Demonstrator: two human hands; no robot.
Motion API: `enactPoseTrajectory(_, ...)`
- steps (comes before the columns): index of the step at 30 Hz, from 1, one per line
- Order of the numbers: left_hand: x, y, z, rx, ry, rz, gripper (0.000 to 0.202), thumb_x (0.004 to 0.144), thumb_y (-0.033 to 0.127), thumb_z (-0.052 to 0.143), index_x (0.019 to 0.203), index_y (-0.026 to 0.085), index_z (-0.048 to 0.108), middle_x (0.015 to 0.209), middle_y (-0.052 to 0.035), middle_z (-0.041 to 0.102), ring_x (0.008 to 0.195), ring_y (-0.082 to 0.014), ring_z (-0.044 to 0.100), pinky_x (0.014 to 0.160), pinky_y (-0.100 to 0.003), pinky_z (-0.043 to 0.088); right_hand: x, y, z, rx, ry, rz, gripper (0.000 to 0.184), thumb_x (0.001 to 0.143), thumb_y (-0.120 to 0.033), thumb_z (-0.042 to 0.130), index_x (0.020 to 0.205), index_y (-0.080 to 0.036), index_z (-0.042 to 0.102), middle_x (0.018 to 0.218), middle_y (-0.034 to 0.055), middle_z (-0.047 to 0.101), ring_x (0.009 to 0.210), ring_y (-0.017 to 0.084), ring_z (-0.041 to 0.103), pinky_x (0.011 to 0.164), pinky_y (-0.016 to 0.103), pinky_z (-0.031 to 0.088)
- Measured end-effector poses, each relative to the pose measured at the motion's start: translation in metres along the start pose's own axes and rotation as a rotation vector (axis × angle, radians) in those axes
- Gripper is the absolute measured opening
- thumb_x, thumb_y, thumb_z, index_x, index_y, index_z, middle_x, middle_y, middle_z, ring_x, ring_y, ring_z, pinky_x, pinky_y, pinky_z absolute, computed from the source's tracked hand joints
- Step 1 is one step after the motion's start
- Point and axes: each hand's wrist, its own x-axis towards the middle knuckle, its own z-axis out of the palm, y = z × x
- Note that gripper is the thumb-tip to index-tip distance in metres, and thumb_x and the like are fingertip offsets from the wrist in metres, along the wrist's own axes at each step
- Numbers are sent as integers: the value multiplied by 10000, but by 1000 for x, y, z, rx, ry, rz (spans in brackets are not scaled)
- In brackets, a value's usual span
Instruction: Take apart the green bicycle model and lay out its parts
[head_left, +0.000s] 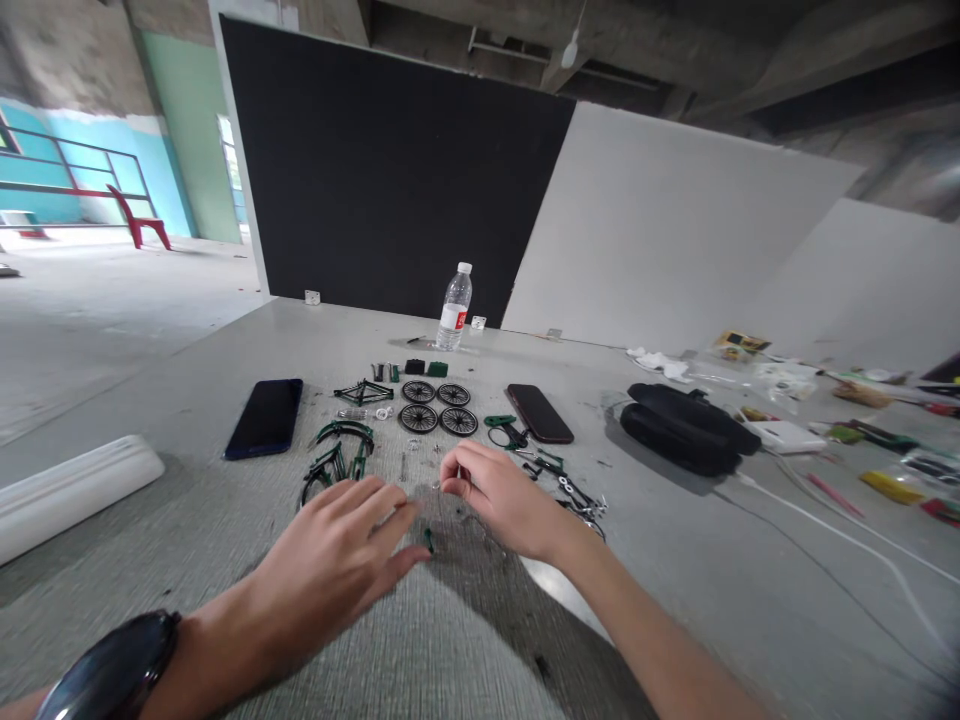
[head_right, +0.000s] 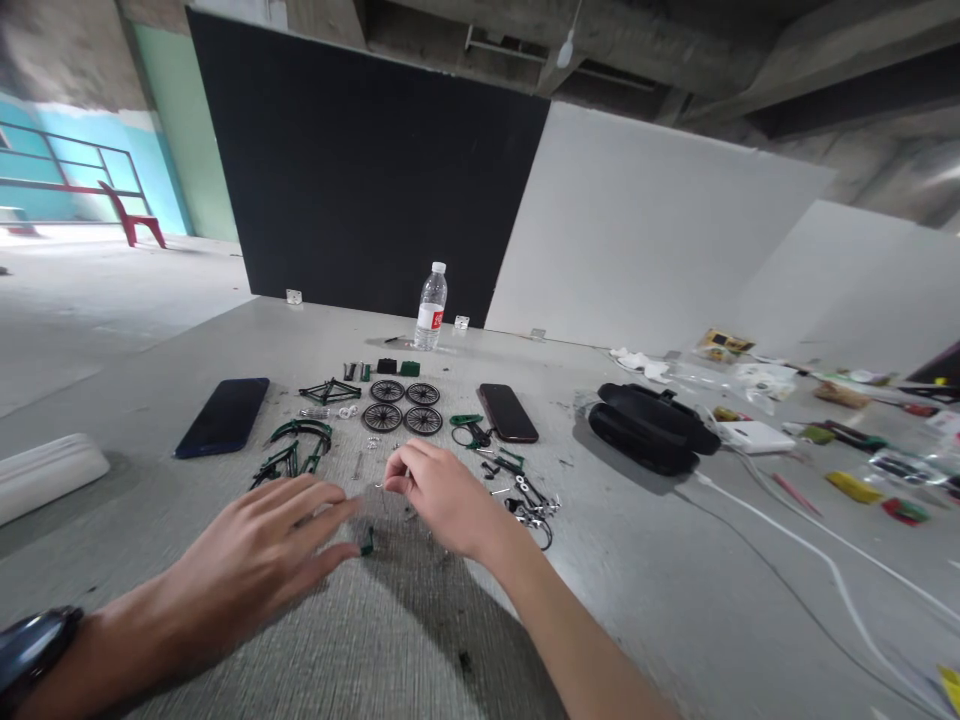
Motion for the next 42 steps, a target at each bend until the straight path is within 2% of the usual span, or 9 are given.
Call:
enactPoseTrajectory(5, 0, -5, 2, -75, 125, -124, 232, 1007, 328, 537, 1169, 171, 592, 1064, -76, 672, 929, -282, 639, 747, -478, 557, -2, -14, 8, 175, 23, -92, 171, 1007, -343, 509, 893, -227, 562, 944, 12, 600, 845, 154, 542, 767, 291, 445)
enactPoseTrajectory(10, 2, -3, 6, -275, 147, -173, 172, 1042, 276, 461, 949, 196, 581, 918, -19, 653, 796, -208, 615, 713, -396, 512, -3, -25, 22, 277, 64, -133, 185, 993, -386, 541, 910, -223, 571, 914, 8, 596, 833, 156, 534, 733, 291, 429)
enactPoseTrajectory(17, 2, -5, 6, -255, 157, -127, 323, 1073, 248, 349, 851, 175, 572, 754, -5, 594, 660, -172, 531, 620, -325, 428, -3, -26, 27, 362, 128, -193, 152, 964, -367, 599, 920, -222, 609, 884, 6, 628, 803, 149, 567, 728, 290, 479)
enactPoseTrajectory(21, 3, -7, 8, -218, 177, -139, 403, 1082, 258, 309, 788, 172, 570, 707, -8, 585, 626, -165, 507, 600, -314, 409, -5, -25, 26, 320, 183, -322, 88, 970, -278, 594, 995, -236, 667, 938, 13, 684, 843, 144, 622, 761, 299, 522)
enactPoseTrajectory(29, 1, -7, 10, -156, 246, -136, 398, 1074, 284, 371, 748, 180, 574, 690, -9, 584, 630, -174, 498, 608, -321, 384, -8, -24, 30, 96, 274, -494, 240, 992, -248, 554, 1192, -255, 685, 1013, 56, 733, 917, 185, 647, 805, 363, 543)
enactPoseTrajectory(33, -1, -8, 10, -169, 251, -120, 359, 1060, 267, 417, 757, 171, 583, 701, -10, 589, 636, -176, 503, 612, -322, 384, -6, -34, 33, 196, 318, -448, 139, 964, -257, 603, 1052, -237, 709, 997, 42, 715, 947, 176, 641, 843, 349, 541)
enactPoseTrajectory(37, -1, -9, 7, -199, 185, -84, 273, 1048, 245, 454, 861, 158, 632, 780, -19, 634, 707, -189, 552, 665, -339, 417, -3, -35, 17, 391, 379, -269, 150, 964, -346, 592, 998, -224, 673, 951, 36, 700, 888, 166, 649, 789, 327, 556)
enactPoseTrajectory(40, 0, -9, 4, -197, 119, -43, 248, 1050, 227, 445, 913, 170, 643, 847, -14, 665, 761, -199, 573, 712, -361, 431, -5, -19, -10, 199, 370, -121, 201, 963, -377, 565, 1028, -221, 675, 969, 57, 701, 866, 176, 638, 762, 331, 529)
enactPoseTrajectory(42, 0, -9, 2, -186, 100, -27, 242, 1048, 230, 453, 907, 179, 643, 851, -7, 669, 769, -201, 574, 717, -365, 432, -8, 0, -28, -45, 259, -14, 179, 949, -338, 561, 961, -237, 708, 953, 51, 711, 822, 182, 632, 730, 344, 497)
